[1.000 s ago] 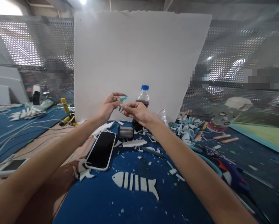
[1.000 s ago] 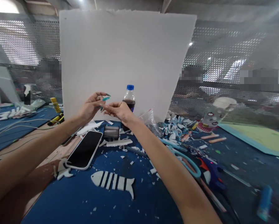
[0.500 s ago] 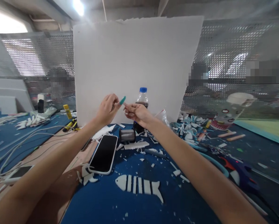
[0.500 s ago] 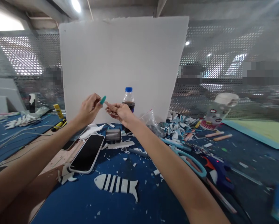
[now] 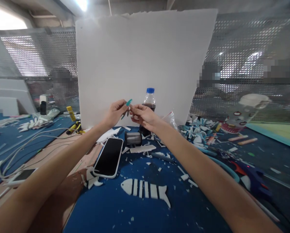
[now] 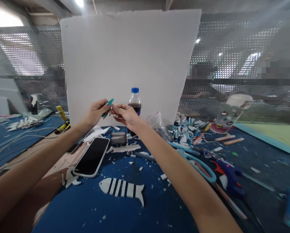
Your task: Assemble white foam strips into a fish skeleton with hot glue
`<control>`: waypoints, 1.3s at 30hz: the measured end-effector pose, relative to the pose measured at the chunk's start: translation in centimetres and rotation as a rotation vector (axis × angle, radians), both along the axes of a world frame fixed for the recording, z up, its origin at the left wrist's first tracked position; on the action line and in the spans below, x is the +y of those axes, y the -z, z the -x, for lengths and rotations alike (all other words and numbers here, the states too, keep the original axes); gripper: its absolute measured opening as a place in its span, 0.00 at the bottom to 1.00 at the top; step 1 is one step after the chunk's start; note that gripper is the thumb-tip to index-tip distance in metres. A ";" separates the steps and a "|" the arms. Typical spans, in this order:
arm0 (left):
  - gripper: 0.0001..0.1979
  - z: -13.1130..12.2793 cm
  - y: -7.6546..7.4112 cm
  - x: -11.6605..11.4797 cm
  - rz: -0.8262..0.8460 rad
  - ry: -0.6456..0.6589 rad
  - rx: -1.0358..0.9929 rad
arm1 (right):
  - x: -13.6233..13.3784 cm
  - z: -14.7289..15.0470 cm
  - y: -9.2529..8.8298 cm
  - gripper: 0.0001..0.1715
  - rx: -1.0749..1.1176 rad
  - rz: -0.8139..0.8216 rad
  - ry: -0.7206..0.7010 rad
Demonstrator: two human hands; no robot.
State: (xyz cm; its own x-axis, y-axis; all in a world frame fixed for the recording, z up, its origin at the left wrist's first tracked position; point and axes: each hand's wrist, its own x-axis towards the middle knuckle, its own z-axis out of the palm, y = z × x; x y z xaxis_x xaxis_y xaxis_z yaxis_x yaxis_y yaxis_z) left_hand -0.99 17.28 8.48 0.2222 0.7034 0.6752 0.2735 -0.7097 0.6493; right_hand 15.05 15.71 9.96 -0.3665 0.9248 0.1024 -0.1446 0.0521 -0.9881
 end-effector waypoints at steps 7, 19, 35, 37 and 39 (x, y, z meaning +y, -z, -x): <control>0.14 -0.3 0.0 -0.1 0.006 0.053 -0.189 | -0.4 0.2 -0.2 0.13 0.025 0.029 0.050; 0.17 -0.2 -3.0 -2.1 -0.045 0.015 -0.460 | 0.0 0.8 0.3 0.16 -0.080 0.014 0.225; 0.15 3.0 -5.1 -1.3 0.023 -0.013 -0.622 | 0.1 0.9 1.0 0.14 -0.029 0.014 0.141; 0.15 3.1 -5.1 -1.2 0.058 0.059 -0.623 | -0.1 0.9 0.9 0.10 0.017 0.025 0.080; 0.14 3.1 -4.9 -1.0 0.098 0.129 -0.641 | -0.4 0.9 0.9 0.07 0.063 0.043 0.003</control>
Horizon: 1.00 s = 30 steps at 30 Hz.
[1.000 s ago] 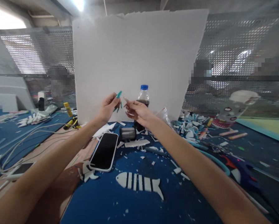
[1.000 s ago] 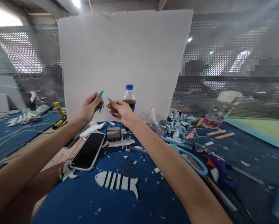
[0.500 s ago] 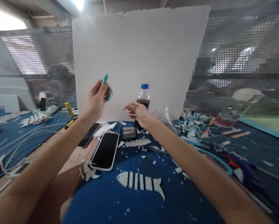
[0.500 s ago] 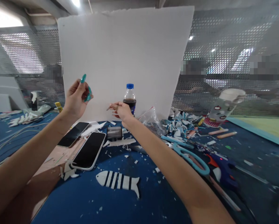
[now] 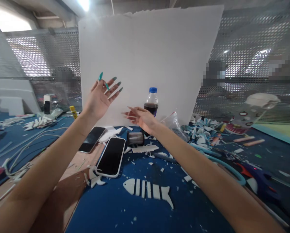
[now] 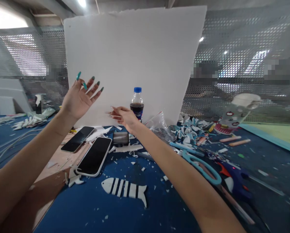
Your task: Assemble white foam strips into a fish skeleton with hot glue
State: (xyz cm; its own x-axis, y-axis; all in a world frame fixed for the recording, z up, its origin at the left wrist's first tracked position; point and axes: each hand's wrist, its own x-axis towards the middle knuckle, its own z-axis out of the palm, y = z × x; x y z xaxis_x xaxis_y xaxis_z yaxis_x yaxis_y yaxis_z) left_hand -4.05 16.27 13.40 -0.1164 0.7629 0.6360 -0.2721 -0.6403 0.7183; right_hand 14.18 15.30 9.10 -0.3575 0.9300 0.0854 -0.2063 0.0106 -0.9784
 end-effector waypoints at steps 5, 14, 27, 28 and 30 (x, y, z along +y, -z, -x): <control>0.14 0.7 0.2 0.4 0.024 0.003 0.018 | -0.7 0.1 -0.2 0.14 0.070 0.029 -0.152; 0.14 2.6 0.1 0.9 0.042 0.006 0.062 | 0.1 0.3 0.7 0.15 0.023 0.024 -0.045; 0.19 3.1 1.2 2.4 -0.026 -0.167 0.272 | 0.7 -0.1 0.9 0.16 -0.037 -0.055 0.030; 0.19 3.0 1.1 2.3 -0.046 -0.192 0.307 | 0.8 -0.1 0.9 0.16 -0.037 -0.058 0.031; 0.19 3.0 0.8 1.9 -0.097 -0.244 0.398 | 0.8 -0.2 1.0 0.16 -0.033 -0.065 0.033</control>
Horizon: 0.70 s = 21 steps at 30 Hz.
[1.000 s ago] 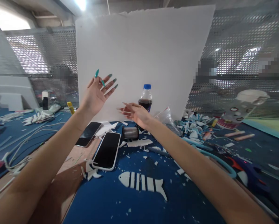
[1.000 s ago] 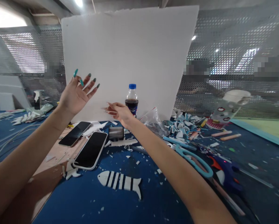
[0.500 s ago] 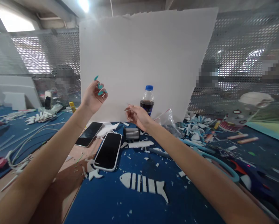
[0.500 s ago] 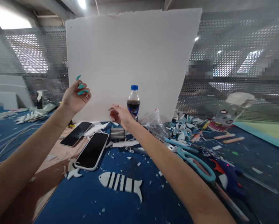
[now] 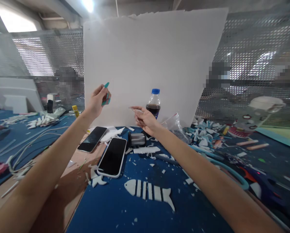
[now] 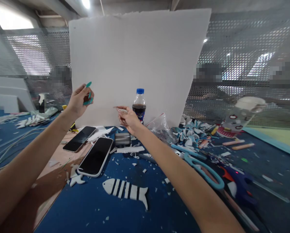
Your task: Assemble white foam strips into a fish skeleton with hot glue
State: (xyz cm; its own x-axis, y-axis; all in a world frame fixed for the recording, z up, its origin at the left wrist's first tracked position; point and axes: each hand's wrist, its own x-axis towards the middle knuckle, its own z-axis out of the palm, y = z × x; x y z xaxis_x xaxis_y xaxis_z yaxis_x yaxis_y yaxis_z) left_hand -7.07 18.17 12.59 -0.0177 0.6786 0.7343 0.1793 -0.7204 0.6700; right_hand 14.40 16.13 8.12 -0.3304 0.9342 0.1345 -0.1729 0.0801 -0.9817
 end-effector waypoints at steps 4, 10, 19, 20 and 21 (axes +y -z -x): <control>0.17 0.0 -0.8 -1.5 -0.072 -0.084 0.323 | 0.3 -0.3 -0.2 0.16 0.027 -0.019 0.010; 0.10 -0.7 0.9 -1.3 -0.064 -0.227 0.830 | 0.9 -0.6 -0.4 0.14 0.072 -0.077 0.022; 0.15 -0.3 4.3 1.3 0.055 -0.227 1.026 | 1.3 -0.5 0.7 0.18 0.002 -0.034 -0.035; 0.15 -0.2 4.0 1.2 0.049 -0.216 0.996 | 1.3 -0.6 0.7 0.17 -0.011 -0.024 -0.057; 0.14 -0.2 3.5 0.9 0.038 -0.202 0.955 | 1.3 -0.7 0.6 0.16 -0.026 -0.011 -0.087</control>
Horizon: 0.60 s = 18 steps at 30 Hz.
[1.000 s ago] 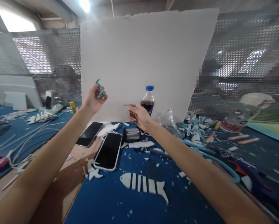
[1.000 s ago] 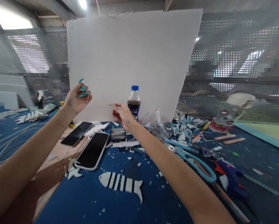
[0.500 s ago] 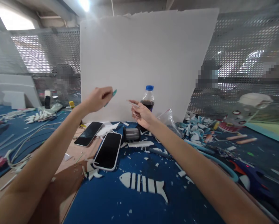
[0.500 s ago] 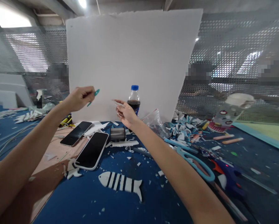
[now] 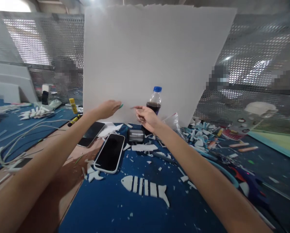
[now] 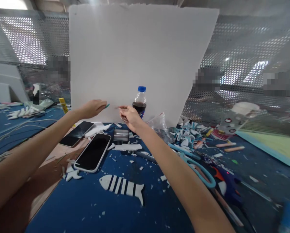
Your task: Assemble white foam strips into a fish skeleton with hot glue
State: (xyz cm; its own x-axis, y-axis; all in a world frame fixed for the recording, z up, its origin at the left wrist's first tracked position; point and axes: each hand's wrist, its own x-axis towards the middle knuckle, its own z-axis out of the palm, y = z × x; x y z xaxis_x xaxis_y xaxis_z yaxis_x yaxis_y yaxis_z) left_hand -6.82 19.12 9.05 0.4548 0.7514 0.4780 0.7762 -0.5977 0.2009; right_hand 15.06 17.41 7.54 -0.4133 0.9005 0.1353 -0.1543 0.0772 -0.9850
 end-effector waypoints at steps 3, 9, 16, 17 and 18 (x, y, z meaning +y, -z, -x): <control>0.12 -0.4 -1.8 -1.3 -0.050 0.086 -0.173 | -0.5 -0.1 -0.7 0.16 -0.060 0.048 -0.136; 0.17 -2.4 -4.4 -4.4 -0.120 0.335 -0.541 | -2.2 0.0 -2.4 0.29 -0.123 0.084 -0.434; 0.18 -3.1 -2.9 -3.0 -0.075 0.393 -0.742 | -3.1 -0.8 -3.6 0.30 -0.039 0.049 -0.513; 0.19 -3.1 -2.5 -2.6 -0.060 0.390 -0.744 | -3.1 -0.9 -3.8 0.31 -0.006 0.041 -0.480; 0.19 -3.0 -2.1 -2.2 -0.046 0.387 -0.741 | -3.0 -1.0 -3.9 0.31 0.036 0.030 -0.437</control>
State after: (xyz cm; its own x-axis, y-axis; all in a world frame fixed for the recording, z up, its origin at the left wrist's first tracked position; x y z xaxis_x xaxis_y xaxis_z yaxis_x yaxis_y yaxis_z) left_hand -3.81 16.90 11.14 0.2326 0.5794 0.7811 0.1915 -0.8147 0.5473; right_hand 16.02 14.41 11.41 -0.7516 0.6461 0.1329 -0.2006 -0.0320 -0.9791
